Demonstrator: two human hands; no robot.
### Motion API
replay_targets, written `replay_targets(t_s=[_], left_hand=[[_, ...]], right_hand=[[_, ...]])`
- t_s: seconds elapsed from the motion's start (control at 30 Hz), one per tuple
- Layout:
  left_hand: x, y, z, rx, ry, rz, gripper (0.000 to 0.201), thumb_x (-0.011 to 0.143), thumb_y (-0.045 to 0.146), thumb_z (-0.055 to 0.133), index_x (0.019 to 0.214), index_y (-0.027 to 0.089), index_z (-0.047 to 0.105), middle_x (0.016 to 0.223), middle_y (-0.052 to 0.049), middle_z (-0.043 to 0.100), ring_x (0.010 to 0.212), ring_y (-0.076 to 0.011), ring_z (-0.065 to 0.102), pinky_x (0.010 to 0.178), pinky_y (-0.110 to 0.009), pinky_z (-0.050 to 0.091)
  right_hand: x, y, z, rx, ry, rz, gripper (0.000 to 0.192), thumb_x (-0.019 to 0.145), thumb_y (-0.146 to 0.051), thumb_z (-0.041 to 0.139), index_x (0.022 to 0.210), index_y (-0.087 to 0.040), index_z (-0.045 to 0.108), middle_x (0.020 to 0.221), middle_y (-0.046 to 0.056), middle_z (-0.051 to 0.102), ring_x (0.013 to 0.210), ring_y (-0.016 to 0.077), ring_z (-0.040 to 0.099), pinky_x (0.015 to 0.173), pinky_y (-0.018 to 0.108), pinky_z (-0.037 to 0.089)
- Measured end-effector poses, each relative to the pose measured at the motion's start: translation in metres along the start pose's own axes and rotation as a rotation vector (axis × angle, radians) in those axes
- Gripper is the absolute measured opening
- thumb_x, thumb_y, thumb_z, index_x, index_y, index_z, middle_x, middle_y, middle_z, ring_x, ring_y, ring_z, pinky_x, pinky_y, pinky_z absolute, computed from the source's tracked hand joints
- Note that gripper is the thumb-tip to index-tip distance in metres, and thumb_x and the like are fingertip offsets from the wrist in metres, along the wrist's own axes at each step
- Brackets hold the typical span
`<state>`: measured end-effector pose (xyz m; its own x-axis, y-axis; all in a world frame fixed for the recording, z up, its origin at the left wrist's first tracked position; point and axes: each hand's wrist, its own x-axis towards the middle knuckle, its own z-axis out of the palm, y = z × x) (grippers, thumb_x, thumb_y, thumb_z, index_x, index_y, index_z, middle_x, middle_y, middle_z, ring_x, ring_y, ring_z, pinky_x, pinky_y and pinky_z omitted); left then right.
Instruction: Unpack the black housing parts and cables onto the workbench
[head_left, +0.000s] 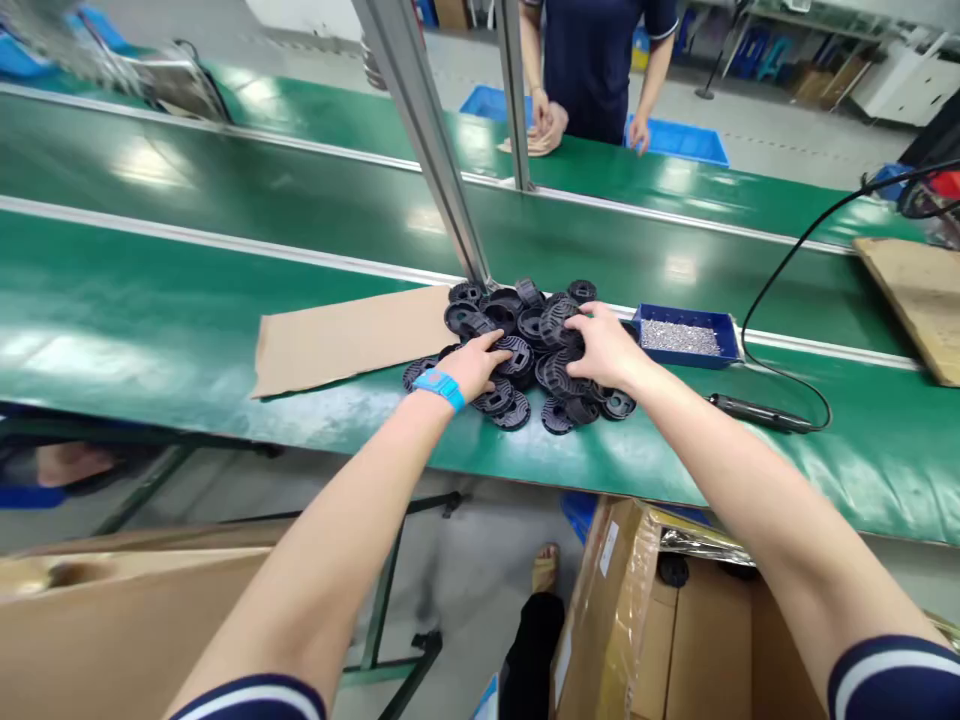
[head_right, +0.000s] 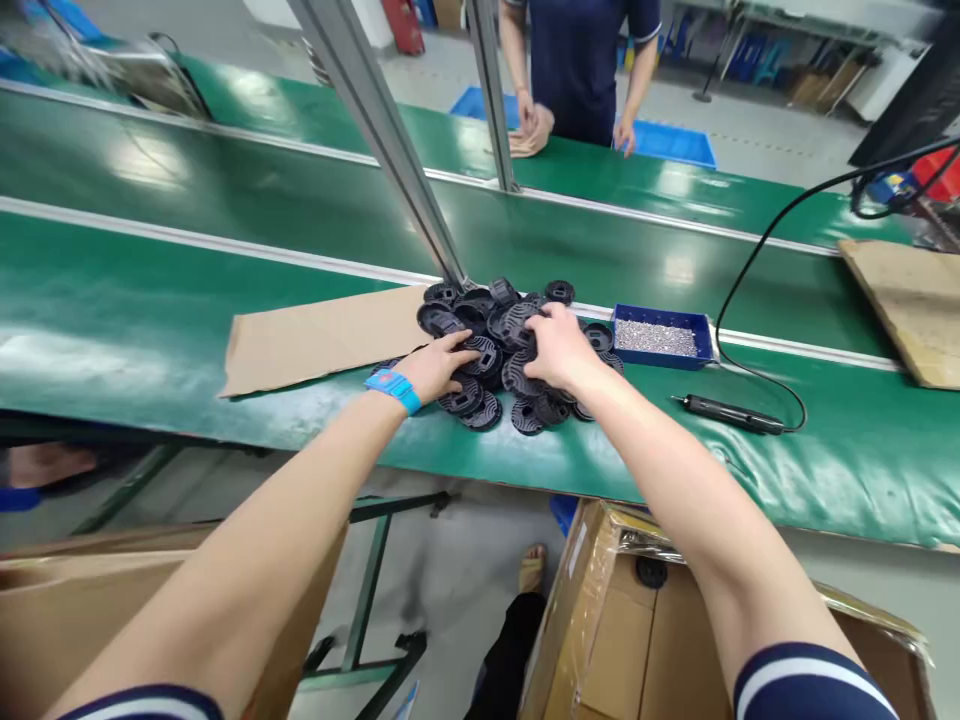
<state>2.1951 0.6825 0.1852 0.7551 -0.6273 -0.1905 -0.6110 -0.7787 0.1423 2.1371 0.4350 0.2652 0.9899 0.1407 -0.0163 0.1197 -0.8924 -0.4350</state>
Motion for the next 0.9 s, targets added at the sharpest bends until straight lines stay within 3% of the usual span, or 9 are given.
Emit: replay_targets(t_s=[0.1, 0.17, 0.23, 0.27, 0.33, 0.4, 0.5, 0.73, 0.9], left_hand=[[-0.022, 0.006, 0.009, -0.090, 0.178, -0.027, 0.061, 0.078, 0.014, 0.065, 0.138, 0.022, 0.056, 0.158, -0.010, 0.033, 0.145, -0.0315, 0.033, 0.120, -0.045, 0.031], [-0.045, 0.018, 0.022, -0.178, 0.420, -0.215, 0.061, 0.084, 0.027, 0.065, 0.143, 0.025, 0.050, 0.160, -0.011, 0.029, 0.149, -0.0354, 0.023, 0.120, -0.055, 0.025], [-0.068, 0.033, 0.042, -0.261, 0.619, -0.476, 0.092, 0.075, 0.052, 0.075, 0.153, 0.025, 0.033, 0.165, -0.015, 0.010, 0.149, -0.0455, 0.008, 0.117, -0.067, 0.019], [-0.077, 0.039, 0.054, -0.298, 0.649, -0.575, 0.114, 0.065, 0.062, 0.080, 0.156, 0.024, 0.023, 0.165, -0.018, 0.001, 0.148, -0.0508, 0.003, 0.114, -0.072, 0.017], [-0.086, 0.048, 0.080, -0.360, 0.597, -0.649, 0.138, 0.051, 0.071, 0.084, 0.158, 0.022, 0.012, 0.163, -0.023, -0.011, 0.145, -0.0574, -0.002, 0.111, -0.076, 0.015], [-0.085, 0.048, 0.102, -0.383, 0.548, -0.644, 0.140, 0.050, 0.073, 0.083, 0.158, 0.023, 0.011, 0.163, -0.023, -0.013, 0.144, -0.0584, -0.002, 0.111, -0.076, 0.015], [-0.073, 0.032, 0.120, -0.392, 0.596, -0.631, 0.135, 0.053, 0.073, 0.081, 0.158, 0.022, 0.014, 0.162, -0.021, -0.017, 0.145, -0.0556, -0.011, 0.113, -0.073, 0.012], [-0.046, -0.035, 0.117, -0.400, 0.611, -0.508, 0.132, 0.055, 0.058, 0.087, 0.157, 0.015, 0.015, 0.162, -0.022, -0.018, 0.146, -0.0498, -0.015, 0.118, -0.068, 0.001], [-0.037, -0.077, 0.102, -0.498, 0.526, -0.490, 0.131, 0.055, 0.057, 0.087, 0.157, 0.014, 0.016, 0.162, -0.022, -0.019, 0.146, -0.0482, -0.017, 0.120, -0.063, -0.001]], right_hand=[[0.010, -0.020, 0.031, -0.132, -0.034, -0.011, 0.063, 0.065, -0.015, 0.080, 0.125, -0.013, 0.063, 0.142, 0.015, 0.038, 0.129, 0.0331, 0.041, 0.104, 0.047, 0.049], [0.016, -0.024, 0.043, -0.232, -0.026, 0.006, 0.054, 0.069, -0.011, 0.077, 0.121, -0.011, 0.063, 0.141, 0.017, 0.038, 0.129, 0.0338, 0.040, 0.097, 0.046, 0.054], [0.020, -0.025, 0.048, -0.293, -0.004, 0.039, 0.046, 0.073, -0.008, 0.072, 0.119, -0.009, 0.063, 0.140, 0.019, 0.039, 0.127, 0.0338, 0.041, 0.092, 0.045, 0.056], [0.021, -0.025, 0.049, -0.307, 0.001, 0.054, 0.044, 0.074, -0.007, 0.071, 0.118, -0.009, 0.063, 0.139, 0.020, 0.039, 0.126, 0.0337, 0.041, 0.090, 0.044, 0.057], [0.018, -0.027, 0.048, -0.315, -0.003, 0.053, 0.044, 0.075, -0.008, 0.071, 0.118, -0.009, 0.062, 0.137, 0.020, 0.041, 0.124, 0.0332, 0.043, 0.088, 0.043, 0.058], [0.010, -0.034, 0.047, -0.304, -0.014, 0.021, 0.047, 0.073, -0.011, 0.074, 0.118, -0.010, 0.062, 0.135, 0.019, 0.042, 0.124, 0.0329, 0.043, 0.088, 0.043, 0.058], [-0.008, -0.050, 0.048, -0.251, -0.006, -0.044, 0.053, 0.070, -0.015, 0.078, 0.120, -0.011, 0.061, 0.135, 0.018, 0.041, 0.123, 0.0322, 0.043, 0.090, 0.044, 0.058], [-0.006, -0.090, 0.055, -0.148, -0.055, -0.158, 0.056, 0.072, -0.014, 0.077, 0.124, -0.011, 0.058, 0.139, 0.018, 0.037, 0.127, 0.0318, 0.039, 0.094, 0.045, 0.055], [-0.010, -0.118, 0.076, -0.173, -0.306, -0.259, 0.049, 0.071, -0.017, 0.077, 0.118, -0.010, 0.064, 0.130, 0.018, 0.045, 0.119, 0.0315, 0.045, 0.089, 0.041, 0.057]])
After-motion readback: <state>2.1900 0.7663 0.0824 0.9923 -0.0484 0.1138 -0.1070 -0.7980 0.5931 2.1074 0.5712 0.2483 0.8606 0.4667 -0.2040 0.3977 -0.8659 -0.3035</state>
